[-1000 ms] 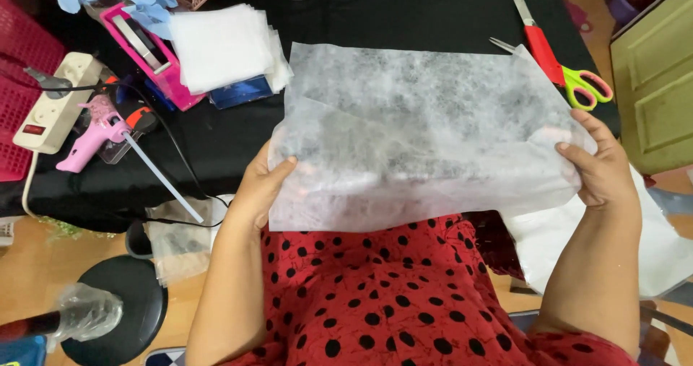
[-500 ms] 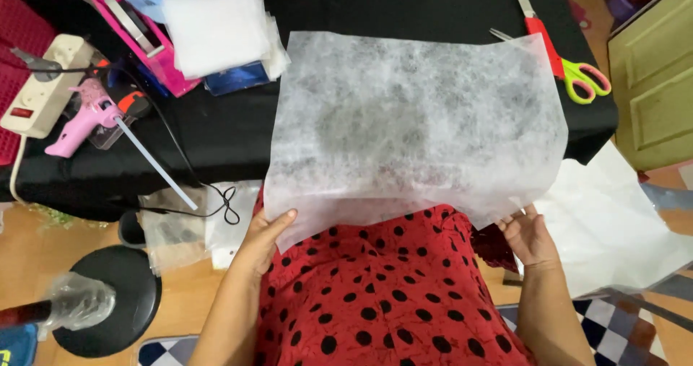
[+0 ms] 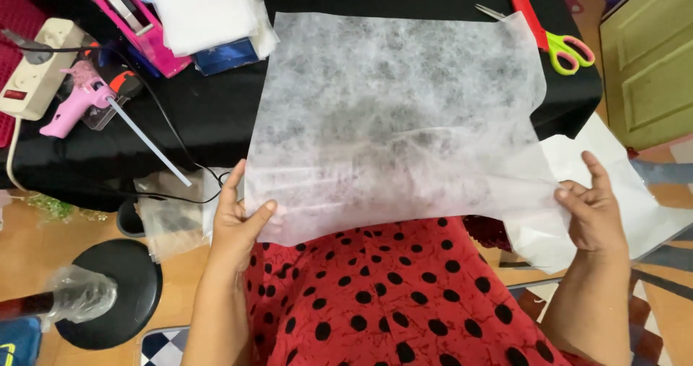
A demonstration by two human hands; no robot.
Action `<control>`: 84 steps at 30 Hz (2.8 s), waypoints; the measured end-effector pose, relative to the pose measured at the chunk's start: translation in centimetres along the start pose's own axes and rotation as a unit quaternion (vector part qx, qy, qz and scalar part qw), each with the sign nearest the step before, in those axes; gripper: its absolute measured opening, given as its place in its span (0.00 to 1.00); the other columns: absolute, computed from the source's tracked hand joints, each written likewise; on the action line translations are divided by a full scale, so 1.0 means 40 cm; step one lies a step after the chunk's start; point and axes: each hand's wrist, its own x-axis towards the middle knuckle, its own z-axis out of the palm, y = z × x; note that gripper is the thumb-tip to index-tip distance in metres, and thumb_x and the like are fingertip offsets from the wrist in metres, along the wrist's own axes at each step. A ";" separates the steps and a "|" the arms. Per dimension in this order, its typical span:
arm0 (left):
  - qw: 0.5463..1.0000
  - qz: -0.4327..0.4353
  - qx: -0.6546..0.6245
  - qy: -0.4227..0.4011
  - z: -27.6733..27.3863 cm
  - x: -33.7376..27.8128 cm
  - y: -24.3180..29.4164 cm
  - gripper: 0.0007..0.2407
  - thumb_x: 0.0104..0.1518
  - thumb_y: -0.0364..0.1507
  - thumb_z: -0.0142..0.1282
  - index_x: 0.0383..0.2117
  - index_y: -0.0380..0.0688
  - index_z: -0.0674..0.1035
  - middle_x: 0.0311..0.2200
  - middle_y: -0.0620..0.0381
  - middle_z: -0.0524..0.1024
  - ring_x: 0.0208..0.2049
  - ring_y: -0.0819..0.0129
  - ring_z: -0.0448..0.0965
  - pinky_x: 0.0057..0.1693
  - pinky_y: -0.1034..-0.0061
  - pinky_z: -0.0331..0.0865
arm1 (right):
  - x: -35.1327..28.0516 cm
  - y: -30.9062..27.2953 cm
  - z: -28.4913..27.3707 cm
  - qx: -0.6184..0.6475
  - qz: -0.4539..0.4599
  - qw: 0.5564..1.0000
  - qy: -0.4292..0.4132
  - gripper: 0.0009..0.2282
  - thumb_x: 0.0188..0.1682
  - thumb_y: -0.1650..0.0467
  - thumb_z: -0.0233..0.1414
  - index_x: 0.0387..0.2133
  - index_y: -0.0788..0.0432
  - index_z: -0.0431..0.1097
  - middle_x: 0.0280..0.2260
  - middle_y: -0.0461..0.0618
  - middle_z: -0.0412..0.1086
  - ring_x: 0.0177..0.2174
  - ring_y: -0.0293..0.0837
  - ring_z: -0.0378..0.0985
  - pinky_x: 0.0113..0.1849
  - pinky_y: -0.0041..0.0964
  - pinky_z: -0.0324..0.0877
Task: The person unfolds a sheet of white tissue paper on a black table and smooths it out. They use a red utility knife to trim the edges of the paper, then fold the trimmed sheet and cut it again to create smaller pieces.
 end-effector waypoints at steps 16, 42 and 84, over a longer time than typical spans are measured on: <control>0.999 0.027 -0.012 -0.045 -0.045 -0.070 0.053 0.14 0.54 0.26 0.57 0.46 0.40 0.82 0.54 0.46 0.80 0.60 0.59 0.76 0.68 0.66 0.63 | -0.073 -0.017 -0.233 -0.073 -0.083 0.985 0.134 0.11 0.47 0.71 0.55 0.44 0.49 0.75 0.40 0.37 0.74 0.39 0.32 0.74 0.46 0.21 0.67; 0.997 -0.009 0.057 0.054 0.131 0.361 0.179 0.08 0.49 0.18 0.46 0.26 0.40 0.80 0.21 0.50 0.80 0.15 0.73 0.72 0.22 0.83 0.64 | 0.459 -0.269 0.180 -0.266 -0.054 0.950 0.155 0.17 0.59 0.63 0.62 0.21 0.50 0.66 0.22 0.31 0.52 0.26 0.31 0.51 0.29 0.28 0.48; 0.682 0.407 0.594 -0.129 0.068 0.260 0.033 0.35 0.55 0.52 0.60 0.65 0.45 0.67 0.67 0.44 0.63 0.70 0.46 0.58 0.72 0.36 0.39 | 0.475 -0.297 0.586 -0.646 -0.237 0.697 -0.203 0.37 0.50 0.48 0.42 0.70 0.56 0.51 0.72 0.66 0.37 0.70 0.65 0.35 0.63 0.64 0.38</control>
